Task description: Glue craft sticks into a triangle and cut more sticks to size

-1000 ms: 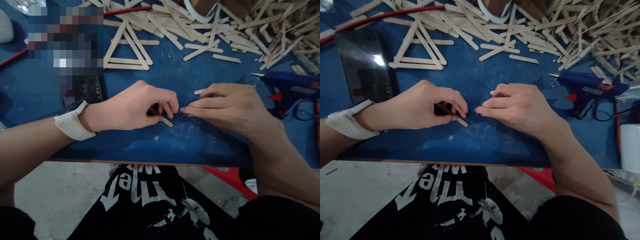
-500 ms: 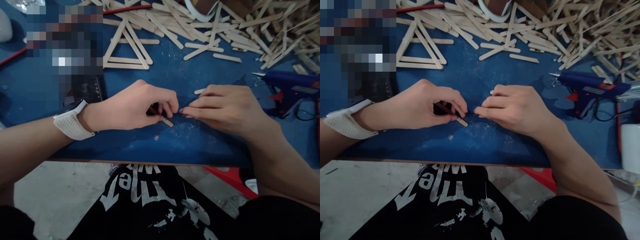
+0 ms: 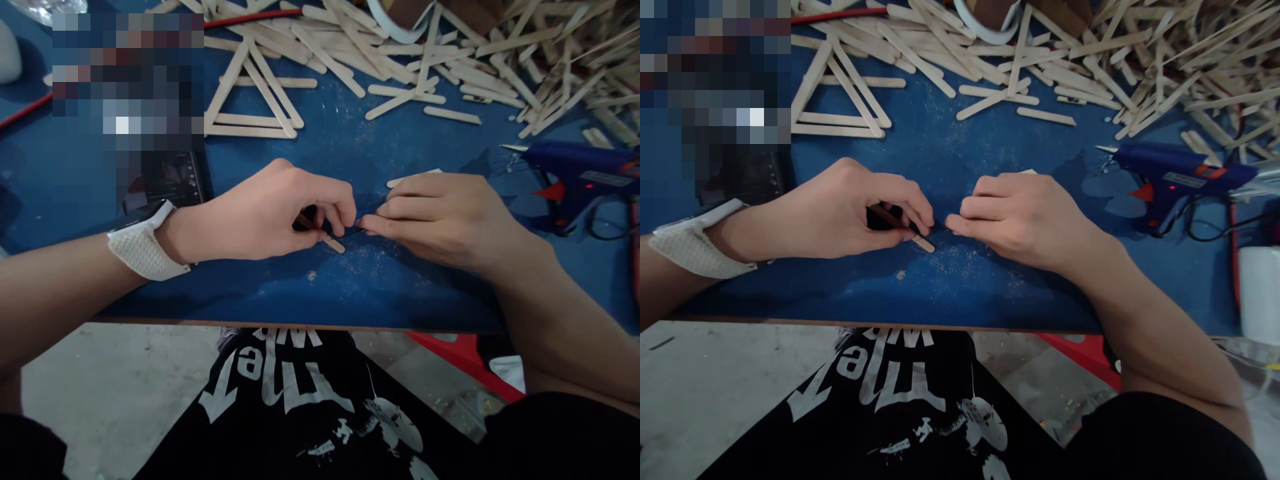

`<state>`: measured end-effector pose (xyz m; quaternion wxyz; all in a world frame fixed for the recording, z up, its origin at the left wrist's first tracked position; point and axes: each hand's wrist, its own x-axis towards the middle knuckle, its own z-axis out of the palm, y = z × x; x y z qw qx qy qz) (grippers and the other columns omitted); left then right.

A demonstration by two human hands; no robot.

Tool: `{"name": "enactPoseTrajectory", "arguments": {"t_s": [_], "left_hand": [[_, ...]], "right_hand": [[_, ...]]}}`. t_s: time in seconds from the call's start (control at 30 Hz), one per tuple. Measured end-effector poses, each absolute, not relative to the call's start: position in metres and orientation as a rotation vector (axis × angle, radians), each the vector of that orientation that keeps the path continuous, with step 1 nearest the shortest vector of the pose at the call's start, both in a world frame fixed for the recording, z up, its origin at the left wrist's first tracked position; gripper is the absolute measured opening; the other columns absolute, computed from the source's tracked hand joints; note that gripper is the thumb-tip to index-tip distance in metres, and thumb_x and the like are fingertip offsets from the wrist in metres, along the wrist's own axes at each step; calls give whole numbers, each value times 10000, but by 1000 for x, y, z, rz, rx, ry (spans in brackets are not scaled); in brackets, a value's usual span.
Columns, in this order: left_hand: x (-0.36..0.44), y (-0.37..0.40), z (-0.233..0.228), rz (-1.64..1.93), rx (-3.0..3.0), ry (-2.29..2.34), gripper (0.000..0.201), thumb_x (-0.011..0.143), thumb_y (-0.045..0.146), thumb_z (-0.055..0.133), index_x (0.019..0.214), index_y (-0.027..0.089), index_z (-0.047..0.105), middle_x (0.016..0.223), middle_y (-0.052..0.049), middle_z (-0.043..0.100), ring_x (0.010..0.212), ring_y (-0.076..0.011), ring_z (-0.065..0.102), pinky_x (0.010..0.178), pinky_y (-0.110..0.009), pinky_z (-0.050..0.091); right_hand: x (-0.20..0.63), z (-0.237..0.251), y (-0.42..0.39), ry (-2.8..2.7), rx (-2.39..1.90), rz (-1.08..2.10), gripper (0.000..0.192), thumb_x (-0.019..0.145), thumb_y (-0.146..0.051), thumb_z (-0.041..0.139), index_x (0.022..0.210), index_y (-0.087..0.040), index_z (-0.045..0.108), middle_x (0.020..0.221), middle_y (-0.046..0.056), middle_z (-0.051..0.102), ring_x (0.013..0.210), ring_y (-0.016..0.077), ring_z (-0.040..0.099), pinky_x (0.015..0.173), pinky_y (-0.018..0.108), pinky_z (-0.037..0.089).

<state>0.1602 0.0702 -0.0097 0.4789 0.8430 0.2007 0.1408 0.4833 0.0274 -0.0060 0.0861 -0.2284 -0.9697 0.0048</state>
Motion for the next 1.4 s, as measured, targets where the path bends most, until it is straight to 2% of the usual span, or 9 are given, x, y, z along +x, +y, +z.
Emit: {"name": "enactPoseTrajectory", "arguments": {"t_s": [0.17,0.37,0.53,0.7,0.8,1.0,1.2,1.4], "left_hand": [[161,70,-10,340,2068,483,284,1056,154,692,1232,270,882,1197,-55,941,1028,-220,882,928,-328,677],[160,70,-12,354,2054,479,254,1065,156,699,1220,253,874,1177,-60,940,1000,-217,884,918,-328,678],[160,71,-11,342,2071,483,254,1059,147,703,1231,239,866,1169,-48,938,1009,-190,880,896,-277,649],[161,72,-8,314,2068,508,244,1061,159,727,1244,241,865,1174,-49,939,1030,-205,882,916,-295,656],[161,72,-8,311,2059,512,246,1058,158,726,1238,245,869,1177,-45,943,1055,-205,887,919,-287,655],[161,71,-12,360,2024,490,225,1034,118,729,1164,245,861,1122,-26,946,1019,-191,891,899,-274,646],[161,71,-10,375,2014,476,212,1016,91,723,1113,234,845,1089,-23,942,968,-179,890,858,-274,643],[160,73,-15,406,2054,392,203,1045,113,703,1154,221,836,1120,-34,944,1003,-197,895,883,-332,693]], "right_hand": [[480,-15,30,-2806,-621,34,250,1243,-208,688,1048,-281,827,967,-16,823,884,195,735,774,388,618],[485,-28,28,-2765,-689,139,216,1240,-245,678,1161,-317,865,1027,-14,836,978,215,758,885,410,634],[479,-23,31,-2835,-703,90,271,1272,-265,606,1159,-314,847,955,-9,807,882,216,738,803,400,591],[475,-12,35,-2803,-673,143,190,1251,-307,691,1188,-308,870,1003,7,851,894,242,725,773,418,541],[473,-11,32,-2773,-734,146,175,1246,-361,719,1241,-345,894,1123,15,899,917,247,753,820,435,561],[463,-18,20,-2739,-737,170,192,1224,-245,711,1281,-300,885,1167,29,912,1054,248,809,859,406,646],[453,-21,15,-2706,-755,222,239,1237,-216,660,1146,-299,864,1024,24,856,972,240,799,841,400,682],[449,-18,17,-2707,-678,186,262,1252,-188,627,1095,-266,822,988,32,819,966,228,784,842,376,683]]}}
